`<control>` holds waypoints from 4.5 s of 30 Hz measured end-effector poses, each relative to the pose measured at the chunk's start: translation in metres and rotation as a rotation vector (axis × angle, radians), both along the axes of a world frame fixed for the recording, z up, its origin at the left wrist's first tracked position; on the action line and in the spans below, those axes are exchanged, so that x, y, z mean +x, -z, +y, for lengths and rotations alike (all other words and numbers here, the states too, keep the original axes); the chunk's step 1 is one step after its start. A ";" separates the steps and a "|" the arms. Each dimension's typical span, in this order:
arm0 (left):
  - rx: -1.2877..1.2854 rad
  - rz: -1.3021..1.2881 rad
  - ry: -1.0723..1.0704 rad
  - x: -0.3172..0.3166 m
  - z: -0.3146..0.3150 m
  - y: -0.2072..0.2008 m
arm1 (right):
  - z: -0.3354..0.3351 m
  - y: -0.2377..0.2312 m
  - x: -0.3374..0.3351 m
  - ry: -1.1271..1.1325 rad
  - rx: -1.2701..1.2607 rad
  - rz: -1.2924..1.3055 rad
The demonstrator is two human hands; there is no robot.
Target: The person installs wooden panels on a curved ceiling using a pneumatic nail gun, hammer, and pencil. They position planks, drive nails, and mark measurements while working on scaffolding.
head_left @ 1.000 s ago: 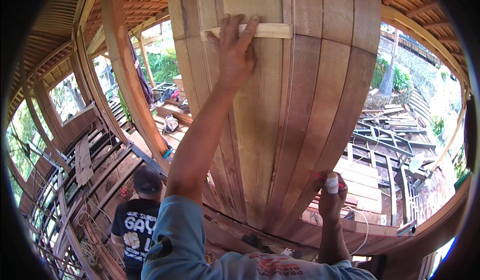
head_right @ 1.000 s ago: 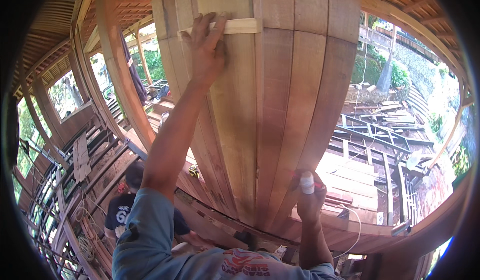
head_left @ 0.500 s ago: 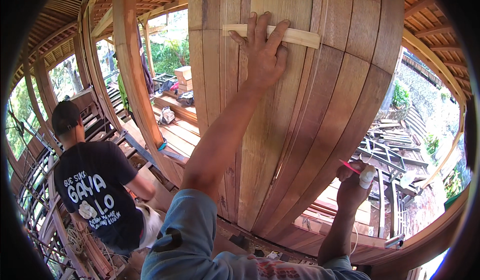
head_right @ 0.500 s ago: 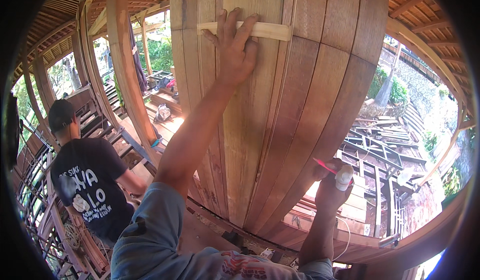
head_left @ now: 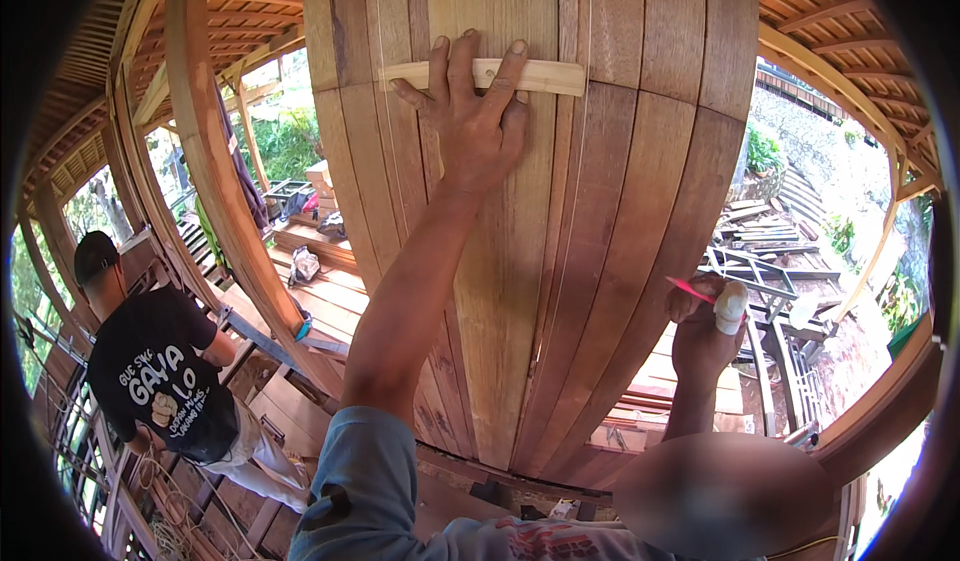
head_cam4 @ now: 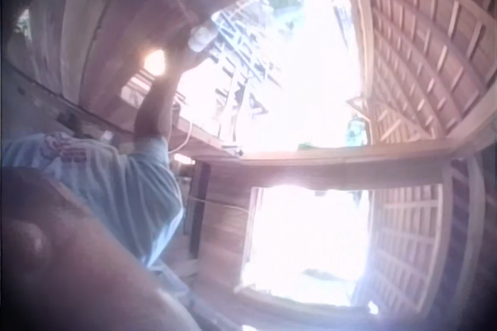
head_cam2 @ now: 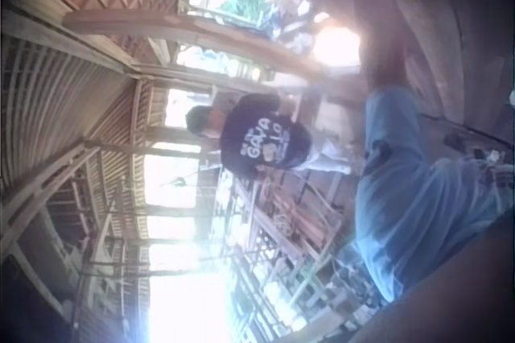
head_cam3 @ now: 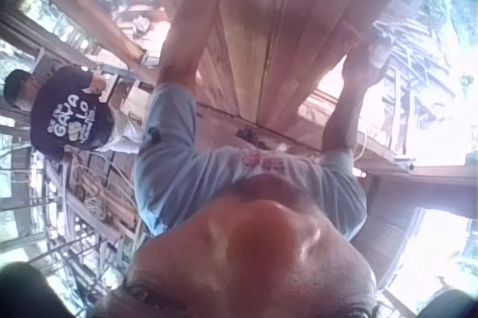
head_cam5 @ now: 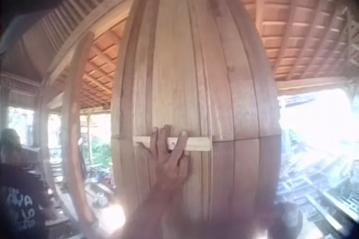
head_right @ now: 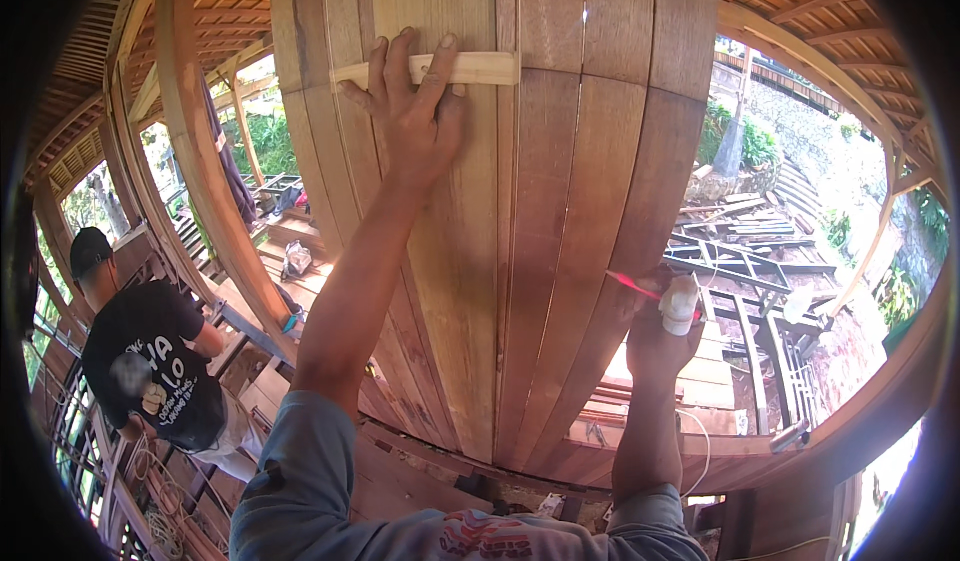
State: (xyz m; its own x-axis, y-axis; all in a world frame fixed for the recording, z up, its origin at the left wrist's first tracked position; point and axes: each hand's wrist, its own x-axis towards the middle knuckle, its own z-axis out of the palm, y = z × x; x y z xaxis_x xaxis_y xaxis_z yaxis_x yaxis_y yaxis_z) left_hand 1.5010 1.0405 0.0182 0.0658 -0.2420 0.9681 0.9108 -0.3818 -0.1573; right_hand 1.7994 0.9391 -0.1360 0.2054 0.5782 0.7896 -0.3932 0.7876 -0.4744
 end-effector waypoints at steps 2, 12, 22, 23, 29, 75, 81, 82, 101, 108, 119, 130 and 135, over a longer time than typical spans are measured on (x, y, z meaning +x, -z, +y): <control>0.004 0.016 -0.026 -0.004 0.002 -0.002 | 0.000 -0.014 -0.006 -0.128 0.053 0.053; -0.008 0.002 0.001 0.017 -0.009 0.011 | 0.011 -0.045 -0.012 -0.173 0.120 0.128; 0.024 0.050 -0.023 0.043 -0.016 0.024 | 0.042 -0.089 -0.022 -0.124 0.194 0.223; 0.024 0.059 -0.022 0.046 -0.017 0.025 | 0.043 -0.091 -0.020 -0.133 0.192 0.232; -0.019 0.051 -0.050 0.057 -0.027 0.028 | 0.034 -0.109 -0.026 -0.140 0.201 0.276; 0.106 0.027 0.045 0.006 -0.042 0.008 | 0.046 -0.090 -0.061 0.042 0.196 0.025; 0.042 0.059 0.009 0.023 -0.039 0.007 | 0.051 -0.113 -0.058 -0.180 0.322 0.202; 0.046 0.068 0.002 0.027 -0.033 0.005 | 0.057 -0.120 -0.054 -0.167 0.301 0.204; 0.012 0.060 0.000 0.023 -0.023 0.003 | 0.056 -0.144 -0.058 -0.148 0.211 0.091; 0.046 0.092 -0.006 0.021 -0.020 0.001 | 0.051 -0.158 -0.071 -0.247 0.111 0.165; 0.070 0.158 -0.156 0.027 -0.025 0.000 | 0.056 -0.160 -0.068 -0.101 0.104 0.000; 0.016 0.140 -0.154 0.026 -0.024 0.002 | 0.053 -0.191 -0.064 -0.135 0.209 0.015; 0.023 0.139 -0.091 0.023 -0.021 0.001 | 0.074 -0.187 -0.070 0.049 0.261 -0.072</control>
State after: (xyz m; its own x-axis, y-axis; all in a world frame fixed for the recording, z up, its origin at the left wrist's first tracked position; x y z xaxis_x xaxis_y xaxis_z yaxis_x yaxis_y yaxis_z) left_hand 1.5238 1.0191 0.0171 0.2214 -0.2507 0.9424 0.9102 -0.2938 -0.2919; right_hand 1.7297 1.0131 0.0511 0.1665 0.3441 0.9240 -0.3242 0.9041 -0.2783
